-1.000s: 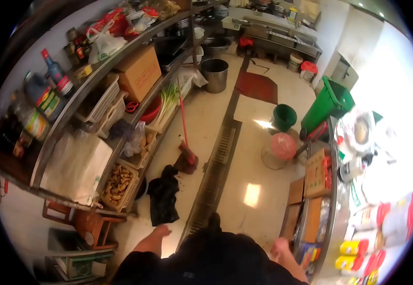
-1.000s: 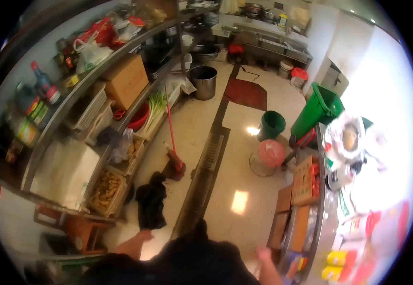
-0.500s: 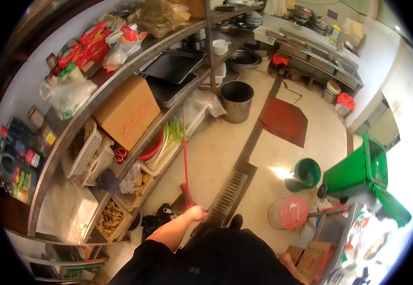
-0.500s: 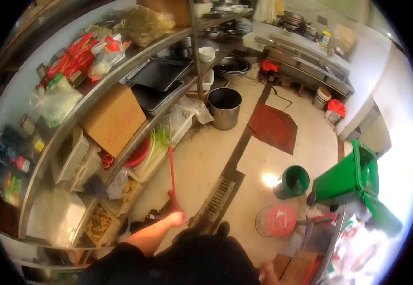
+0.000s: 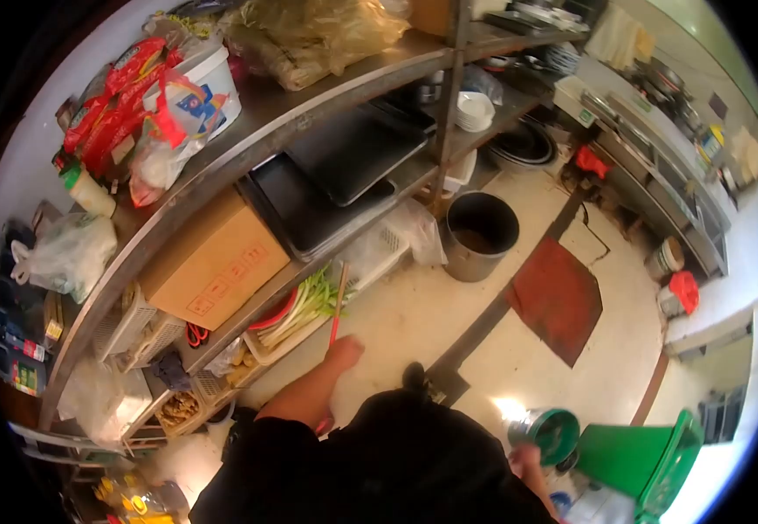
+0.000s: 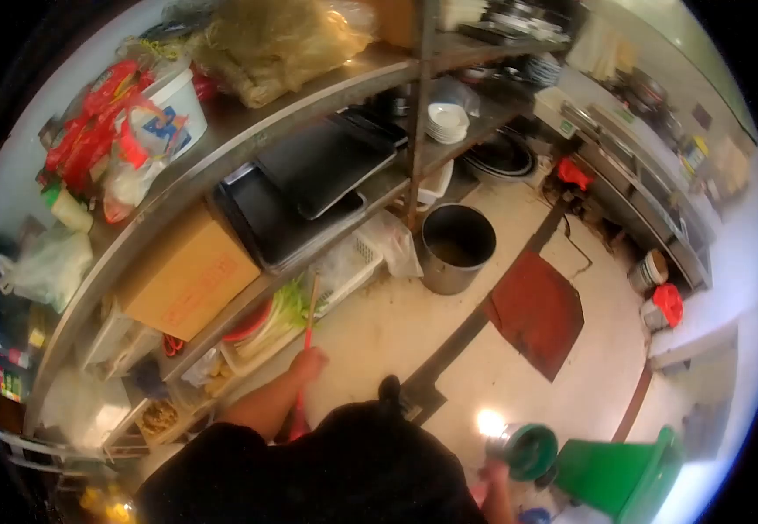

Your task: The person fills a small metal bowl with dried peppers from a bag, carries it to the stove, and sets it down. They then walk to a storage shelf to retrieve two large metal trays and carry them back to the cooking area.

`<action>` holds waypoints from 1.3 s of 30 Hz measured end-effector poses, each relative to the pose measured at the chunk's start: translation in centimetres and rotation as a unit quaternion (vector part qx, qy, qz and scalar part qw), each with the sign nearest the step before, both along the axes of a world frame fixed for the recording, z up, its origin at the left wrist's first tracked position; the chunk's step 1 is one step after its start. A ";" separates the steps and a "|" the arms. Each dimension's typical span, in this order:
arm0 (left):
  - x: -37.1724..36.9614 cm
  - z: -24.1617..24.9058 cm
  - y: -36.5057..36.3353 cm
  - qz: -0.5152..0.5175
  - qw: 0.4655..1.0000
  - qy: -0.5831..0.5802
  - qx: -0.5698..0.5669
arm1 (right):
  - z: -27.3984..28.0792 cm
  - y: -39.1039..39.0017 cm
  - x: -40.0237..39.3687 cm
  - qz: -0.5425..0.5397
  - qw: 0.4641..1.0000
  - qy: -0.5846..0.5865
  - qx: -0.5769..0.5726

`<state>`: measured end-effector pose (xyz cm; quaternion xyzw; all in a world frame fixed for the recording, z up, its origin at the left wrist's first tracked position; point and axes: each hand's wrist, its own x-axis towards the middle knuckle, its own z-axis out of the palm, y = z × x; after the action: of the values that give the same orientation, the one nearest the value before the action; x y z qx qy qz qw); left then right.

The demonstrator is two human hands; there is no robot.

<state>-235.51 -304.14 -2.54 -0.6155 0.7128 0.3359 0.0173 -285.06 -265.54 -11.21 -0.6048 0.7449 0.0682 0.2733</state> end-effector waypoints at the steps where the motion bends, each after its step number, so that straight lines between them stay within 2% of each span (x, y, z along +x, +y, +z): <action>1: -1.4 -1.5 -3.8 0.068 0.997 0.008 -0.030 | -1.2 -1.1 -0.6 0.012 1.000 0.001 0.003; 2: -2.2 -2.4 -7.1 0.065 0.992 0.037 -0.104 | -4.4 0.5 -1.1 0.015 0.989 -0.113 -0.095; 3: -2.8 -2.6 -10.2 0.060 0.980 0.063 -0.177 | -6.1 1.1 -1.8 0.013 0.955 -0.228 -0.188; 4: -4.1 -0.7 -13.8 0.201 0.968 0.123 -0.080 | -4.6 -0.5 -1.8 -0.006 0.987 -0.156 -0.043; 5: -5.3 1.1 -16.6 0.336 0.924 0.180 0.016 | -3.2 -2.7 -2.4 0.000 0.993 -0.112 0.029; 6: -3.3 -4.6 -20.3 0.397 0.812 0.421 0.076 | -2.3 -5.0 -3.5 0.015 0.994 -0.088 0.058; 7: -1.1 -10.1 -23.6 0.428 0.634 0.632 0.124 | -1.4 -7.5 -4.6 0.034 0.994 -0.073 0.069; 8: -1.7 -8.7 -25.4 0.436 0.631 0.630 0.119 | -1.0 -10.4 -6.2 0.060 0.994 -0.060 0.064; 10: -3.3 -2.4 -28.8 0.703 0.448 0.551 0.034 | 0.6 -16.6 -9.4 0.127 0.991 -0.032 0.040; 11: -3.8 -1.1 -28.6 0.711 0.444 0.544 0.031 | 1.4 -19.8 -10.8 0.156 0.987 -0.019 0.029; 13: -4.1 1.4 -29.3 0.700 0.335 0.631 0.017 | -0.3 -26.4 -15.2 0.071 0.987 -0.068 0.127; 14: -4.2 1.6 -30.1 0.704 0.327 0.630 0.009 | -1.4 -29.5 -17.0 -0.219 0.940 -0.238 0.103; 15: -4.0 1.7 -30.3 0.706 0.308 0.637 0.015 | -0.4 -33.0 -19.3 -0.085 0.979 -0.180 0.039; 16: -3.6 2.5 -30.3 0.708 0.291 0.643 0.021 | 0.2 -36.2 -21.7 0.050 0.991 -0.122 -0.028; 17: -2.8 3.2 -30.5 0.716 0.288 0.636 0.013 | -13.8 -35.6 -29.2 -0.110 0.959 -0.254 -0.060; 18: -2.0 3.8 -30.7 0.700 0.294 0.651 -0.003 | -9.9 -40.2 -29.9 -0.043 0.967 -0.240 -0.067; 19: -1.7 4.2 -31.0 0.684 0.299 0.665 -0.018 | -1.4 -46.0 -27.7 -0.028 0.970 -0.240 0.005; 20: -1.9 6.0 -31.1 0.688 0.300 0.660 -0.039 | -12.7 -46.4 -34.4 -0.024 0.960 -0.260 -0.097; 21: -1.9 7.7 -30.9 0.692 0.300 0.654 -0.061 | -14.6 -49.0 -38.5 -0.025 0.968 -0.244 -0.047; 22: -1.7 8.6 -30.6 0.665 0.324 0.667 -0.085 | -15.2 -52.5 -40.2 -0.025 0.974 -0.227 0.000; 23: -1.9 9.4 -30.5 0.670 0.322 0.662 -0.090 | -8.7 -56.3 -37.3 -0.187 0.938 -0.281 0.078; 24: -2.1 10.3 -30.6 0.684 0.315 0.652 -0.084 | 2.1 -61.1 -31.4 -0.358 0.872 -0.309 0.125; 25: -2.2 11.1 -30.9 0.696 0.309 0.643 -0.079 | 3.1 -63.5 -31.0 -0.354 0.872 -0.312 0.127; 27: -2.2 10.0 -30.6 0.689 0.320 0.646 -0.071 | 3.4 -66.5 -30.1 -0.401 0.830 -0.379 0.079; 28: -2.3 9.2 -30.3 0.689 0.316 0.650 -0.051 | 3.7 -67.4 -28.9 -0.401 0.830 -0.380 0.082; 30: -2.9 7.7 -30.1 0.700 0.292 0.652 -0.009 | 3.9 -68.1 -26.6 -0.423 0.790 -0.437 0.077; 33: -1.3 1.8 -30.3 0.703 0.297 0.646 0.026 | -8.2 -65.3 -28.6 -0.179 0.927 -0.308 0.121; 34: -2.4 1.5 -29.7 0.690 0.335 0.642 -0.014 | -6.0 -65.1 -26.9 -0.181 0.927 -0.307 0.119; 35: -2.6 1.4 -30.2 0.688 0.336 0.643 -0.012 | -4.1 -64.2 -24.3 -0.361 0.808 -0.433 0.168; 36: -2.5 1.0 -30.8 0.712 0.324 0.622 -0.006 | -1.8 -63.7 -21.9 -0.517 0.637 -0.532 0.207; 37: -2.3 0.5 -31.2 0.736 0.311 0.602 0.000 | -1.2 -63.1 -20.9 -0.519 0.637 -0.532 0.206; 38: -2.0 -0.2 -31.5 0.759 0.297 0.579 0.005 | -1.0 -62.3 -20.3 -0.401 0.778 -0.438 0.208; 39: -1.8 -0.8 -31.7 0.781 0.283 0.557 0.010 | -0.9 -61.6 -20.1 -0.266 0.885 -0.324 0.202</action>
<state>-237.32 -335.85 -3.34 -0.5436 -0.2729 0.4579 -0.6483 -305.17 -327.12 -12.10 -0.3046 0.7176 -0.0580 0.6236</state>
